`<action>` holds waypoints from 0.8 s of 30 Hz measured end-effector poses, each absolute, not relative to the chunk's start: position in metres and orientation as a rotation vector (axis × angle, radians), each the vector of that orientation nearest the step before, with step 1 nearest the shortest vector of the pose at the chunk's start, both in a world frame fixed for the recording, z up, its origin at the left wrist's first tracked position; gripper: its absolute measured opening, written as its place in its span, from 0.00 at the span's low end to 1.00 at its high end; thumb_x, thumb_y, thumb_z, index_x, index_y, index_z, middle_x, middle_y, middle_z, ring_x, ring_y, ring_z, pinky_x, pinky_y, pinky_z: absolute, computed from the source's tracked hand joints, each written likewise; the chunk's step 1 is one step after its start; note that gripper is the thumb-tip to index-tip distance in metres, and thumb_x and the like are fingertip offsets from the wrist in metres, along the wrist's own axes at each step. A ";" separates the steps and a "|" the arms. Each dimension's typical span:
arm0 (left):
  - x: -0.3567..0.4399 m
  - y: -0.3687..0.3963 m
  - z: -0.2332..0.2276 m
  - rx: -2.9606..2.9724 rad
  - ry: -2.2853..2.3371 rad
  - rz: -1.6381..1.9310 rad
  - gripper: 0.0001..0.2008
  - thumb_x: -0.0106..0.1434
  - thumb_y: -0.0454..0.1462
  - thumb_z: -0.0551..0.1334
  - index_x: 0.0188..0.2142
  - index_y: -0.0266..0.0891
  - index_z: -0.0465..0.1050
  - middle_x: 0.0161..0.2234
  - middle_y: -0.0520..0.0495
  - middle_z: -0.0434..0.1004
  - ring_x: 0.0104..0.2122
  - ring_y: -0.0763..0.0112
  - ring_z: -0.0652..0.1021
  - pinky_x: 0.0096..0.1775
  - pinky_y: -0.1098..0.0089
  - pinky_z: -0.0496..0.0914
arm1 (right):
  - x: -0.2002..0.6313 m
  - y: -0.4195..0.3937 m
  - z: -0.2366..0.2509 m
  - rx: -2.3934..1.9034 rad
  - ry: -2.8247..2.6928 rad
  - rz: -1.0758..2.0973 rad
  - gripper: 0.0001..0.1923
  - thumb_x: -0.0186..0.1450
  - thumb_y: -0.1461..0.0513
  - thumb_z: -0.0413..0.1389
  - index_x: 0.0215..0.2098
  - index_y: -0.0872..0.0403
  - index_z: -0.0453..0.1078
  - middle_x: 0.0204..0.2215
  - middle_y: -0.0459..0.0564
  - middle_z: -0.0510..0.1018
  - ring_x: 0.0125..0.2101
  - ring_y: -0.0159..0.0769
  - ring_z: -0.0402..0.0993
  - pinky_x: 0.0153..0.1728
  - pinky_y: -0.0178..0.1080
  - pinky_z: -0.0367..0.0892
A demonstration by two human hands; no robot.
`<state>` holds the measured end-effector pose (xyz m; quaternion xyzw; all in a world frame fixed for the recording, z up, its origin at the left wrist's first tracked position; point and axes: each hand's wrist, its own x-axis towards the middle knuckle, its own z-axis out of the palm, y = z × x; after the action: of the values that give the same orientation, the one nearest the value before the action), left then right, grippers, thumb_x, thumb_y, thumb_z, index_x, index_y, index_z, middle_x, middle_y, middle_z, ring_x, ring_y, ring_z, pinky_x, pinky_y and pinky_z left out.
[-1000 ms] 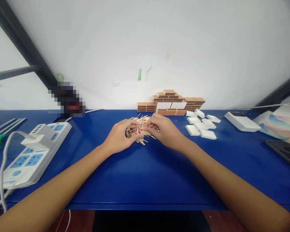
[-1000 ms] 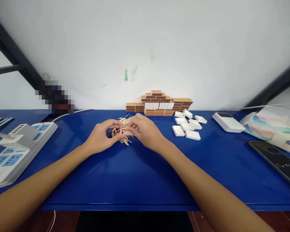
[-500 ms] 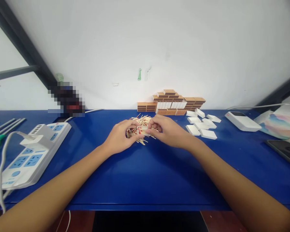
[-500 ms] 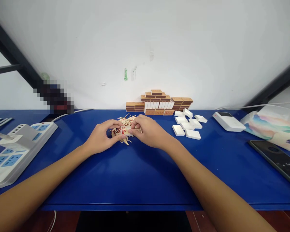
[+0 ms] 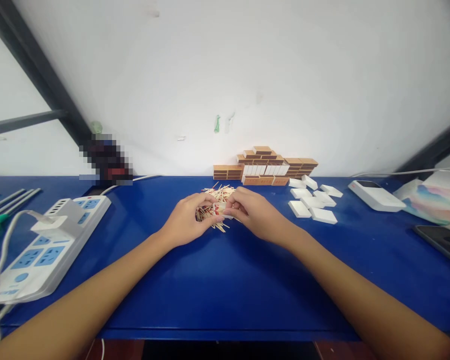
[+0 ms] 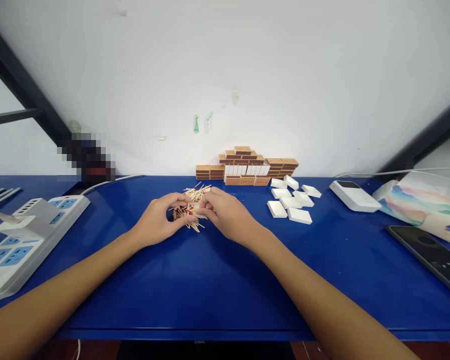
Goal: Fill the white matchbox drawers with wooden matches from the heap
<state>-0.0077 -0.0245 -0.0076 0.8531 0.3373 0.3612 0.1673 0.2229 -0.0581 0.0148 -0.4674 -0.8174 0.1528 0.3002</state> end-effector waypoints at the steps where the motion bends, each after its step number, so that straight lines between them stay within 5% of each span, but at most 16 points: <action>1: -0.008 -0.025 -0.007 2.426 0.962 1.023 0.19 0.63 0.48 0.71 0.49 0.43 0.74 0.45 0.46 0.84 0.45 0.58 0.83 0.48 0.58 0.76 | 0.222 -0.058 0.014 -1.226 -2.155 0.423 0.05 0.70 0.65 0.60 0.35 0.53 0.69 0.35 0.45 0.71 0.32 0.32 0.67 0.34 0.36 0.60; 24: -0.007 -0.029 -0.003 2.578 0.924 1.006 0.17 0.65 0.45 0.71 0.50 0.43 0.73 0.46 0.46 0.82 0.48 0.57 0.81 0.51 0.55 0.74 | 0.222 -0.060 0.015 -1.252 -2.137 0.302 0.05 0.71 0.62 0.58 0.36 0.52 0.70 0.36 0.47 0.71 0.31 0.33 0.66 0.34 0.37 0.60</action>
<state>-0.0072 -0.0291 -0.0027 0.8781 0.3148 0.3426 0.1120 0.2224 -0.0601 0.0153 -0.4759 -0.8121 0.1147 0.3175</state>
